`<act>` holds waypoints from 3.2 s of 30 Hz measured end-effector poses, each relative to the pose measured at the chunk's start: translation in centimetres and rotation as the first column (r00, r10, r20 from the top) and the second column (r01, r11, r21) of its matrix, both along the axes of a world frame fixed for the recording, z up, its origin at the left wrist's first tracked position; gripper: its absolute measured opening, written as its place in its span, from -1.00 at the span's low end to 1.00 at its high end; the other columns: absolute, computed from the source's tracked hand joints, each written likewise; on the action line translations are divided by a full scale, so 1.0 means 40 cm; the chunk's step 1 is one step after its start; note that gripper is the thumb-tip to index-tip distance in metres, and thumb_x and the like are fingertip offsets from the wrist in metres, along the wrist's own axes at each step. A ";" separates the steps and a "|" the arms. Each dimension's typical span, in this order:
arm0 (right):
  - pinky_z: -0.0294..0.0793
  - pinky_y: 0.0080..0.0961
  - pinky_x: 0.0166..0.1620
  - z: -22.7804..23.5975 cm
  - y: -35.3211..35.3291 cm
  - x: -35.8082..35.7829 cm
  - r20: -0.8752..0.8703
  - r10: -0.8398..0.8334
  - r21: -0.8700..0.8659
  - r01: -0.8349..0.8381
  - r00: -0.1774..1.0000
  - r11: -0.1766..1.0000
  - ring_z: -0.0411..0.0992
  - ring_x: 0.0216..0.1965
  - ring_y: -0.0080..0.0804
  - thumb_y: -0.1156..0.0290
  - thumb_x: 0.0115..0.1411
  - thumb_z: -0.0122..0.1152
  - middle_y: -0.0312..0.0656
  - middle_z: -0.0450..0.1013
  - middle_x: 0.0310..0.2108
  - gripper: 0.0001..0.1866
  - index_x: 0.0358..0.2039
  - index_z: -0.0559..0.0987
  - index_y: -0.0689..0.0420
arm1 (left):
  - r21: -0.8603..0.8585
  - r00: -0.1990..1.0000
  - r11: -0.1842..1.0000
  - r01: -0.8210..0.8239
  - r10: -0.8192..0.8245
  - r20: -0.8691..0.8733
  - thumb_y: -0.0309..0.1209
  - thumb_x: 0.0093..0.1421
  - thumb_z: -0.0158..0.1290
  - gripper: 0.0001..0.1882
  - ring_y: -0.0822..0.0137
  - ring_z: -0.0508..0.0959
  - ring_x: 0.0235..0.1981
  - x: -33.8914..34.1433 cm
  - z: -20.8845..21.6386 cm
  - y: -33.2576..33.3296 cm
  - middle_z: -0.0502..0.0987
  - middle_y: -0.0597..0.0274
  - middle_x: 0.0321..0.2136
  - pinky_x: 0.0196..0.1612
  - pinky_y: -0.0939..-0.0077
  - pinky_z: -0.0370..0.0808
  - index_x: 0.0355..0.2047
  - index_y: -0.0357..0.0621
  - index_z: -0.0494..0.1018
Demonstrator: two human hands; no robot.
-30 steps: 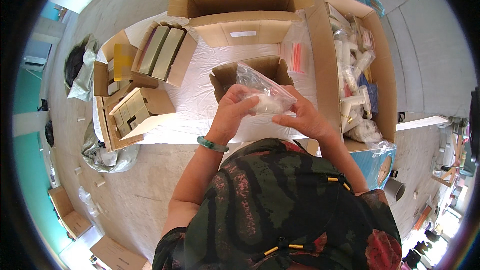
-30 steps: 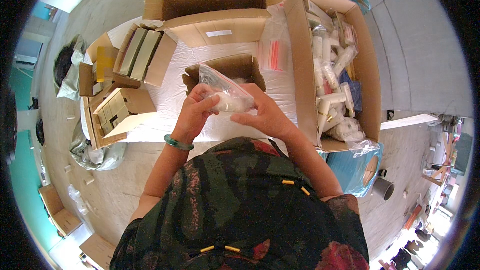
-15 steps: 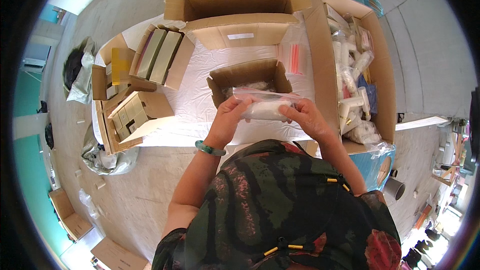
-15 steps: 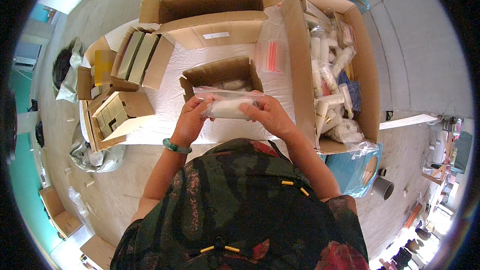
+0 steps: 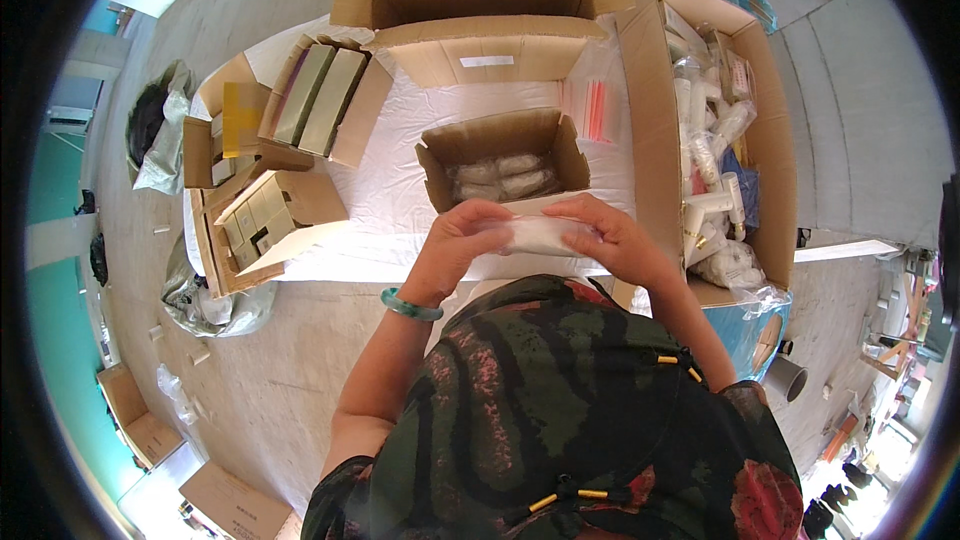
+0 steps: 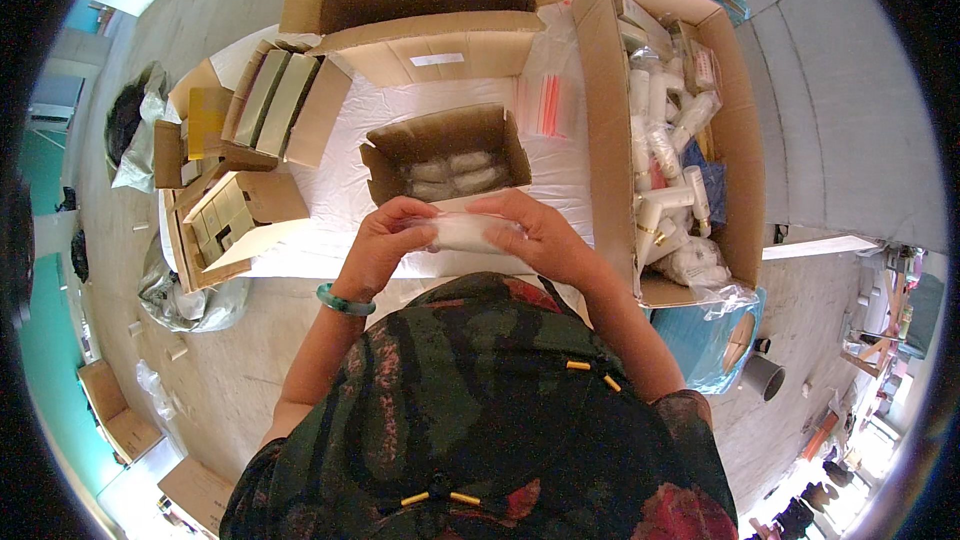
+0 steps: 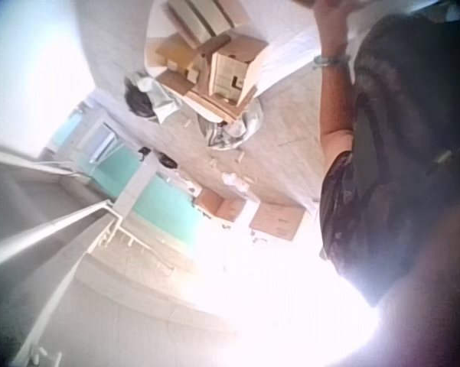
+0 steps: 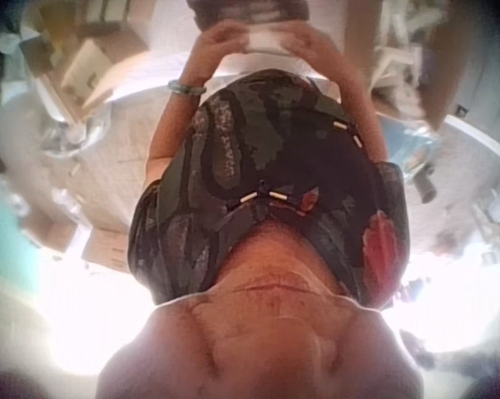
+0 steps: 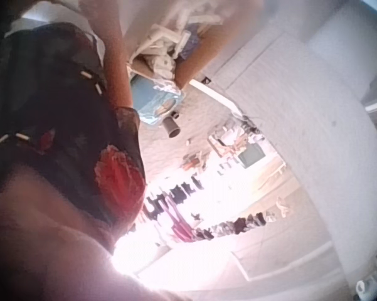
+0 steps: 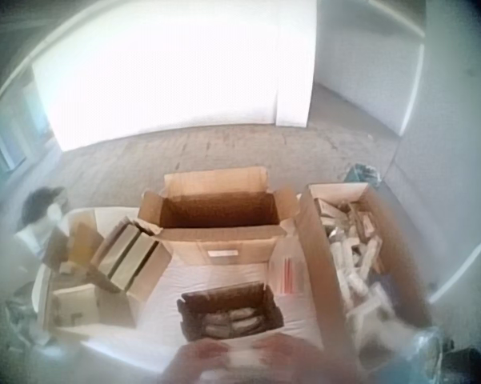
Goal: The person organizes small boxes and then places several plastic-wrapped white bottles into a larger cardboard box.
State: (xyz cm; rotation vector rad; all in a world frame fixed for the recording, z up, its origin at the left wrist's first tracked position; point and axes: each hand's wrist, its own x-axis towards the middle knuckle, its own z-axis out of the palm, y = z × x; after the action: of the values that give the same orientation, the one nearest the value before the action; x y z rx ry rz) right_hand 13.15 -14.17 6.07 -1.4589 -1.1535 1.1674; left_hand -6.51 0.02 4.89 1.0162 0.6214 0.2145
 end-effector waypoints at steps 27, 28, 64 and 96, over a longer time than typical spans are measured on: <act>0.32 -0.32 0.02 -0.142 -0.004 -0.006 0.583 0.067 -0.099 -0.012 0.810 0.995 0.28 0.01 -0.06 0.41 0.10 0.06 -0.04 0.20 0.07 -0.55 0.02 0.31 0.18 | 0.553 0.945 0.791 0.261 -0.091 -0.315 -0.35 0.09 0.08 -0.67 0.46 0.46 -0.36 0.151 -0.102 0.217 0.51 0.24 -0.36 -0.24 0.62 0.39 -0.17 -0.32 0.46; 0.31 -0.32 0.02 -0.141 -0.010 -0.010 0.555 0.080 -0.128 -0.010 0.828 0.992 0.27 0.01 -0.06 0.41 0.09 0.07 -0.04 0.20 0.06 -0.55 0.02 0.31 0.19 | 0.563 0.944 0.775 0.288 -0.131 -0.303 -0.36 0.05 0.10 -0.66 0.43 0.47 -0.35 0.168 -0.152 0.215 0.52 0.20 -0.37 -0.24 0.59 0.40 -0.18 -0.31 0.46; 0.40 -0.38 -0.14 -0.107 -0.066 0.094 0.322 -0.236 0.074 0.224 0.917 0.972 0.39 -0.18 -0.15 0.45 0.11 0.07 -0.09 0.38 -0.20 -0.69 -0.09 0.43 0.14 | 0.428 0.475 0.207 0.880 -0.443 -0.761 -0.12 0.01 0.07 -0.59 0.08 0.55 -0.26 0.310 -0.499 0.188 0.54 -0.07 -0.33 -0.21 0.25 0.45 -0.27 -0.19 0.51; 0.33 -0.25 -0.05 -0.340 -0.417 0.389 0.823 -0.020 -0.376 0.570 0.567 0.731 0.39 -0.16 -0.13 0.26 0.03 0.05 -0.07 0.44 -0.24 -0.71 -0.24 0.56 0.02 | 0.657 0.932 0.707 0.260 -0.007 -0.362 -0.41 0.16 0.03 -0.84 0.55 0.43 -0.38 0.264 -0.088 -0.016 0.47 0.35 -0.43 -0.28 0.68 0.35 -0.30 -0.26 0.45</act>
State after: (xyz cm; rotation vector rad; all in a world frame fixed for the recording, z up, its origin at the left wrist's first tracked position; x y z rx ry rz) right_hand 28.69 -30.84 -7.53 -2.7705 -0.9753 0.6172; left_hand 4.06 -0.63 1.36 1.8681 0.7921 0.1436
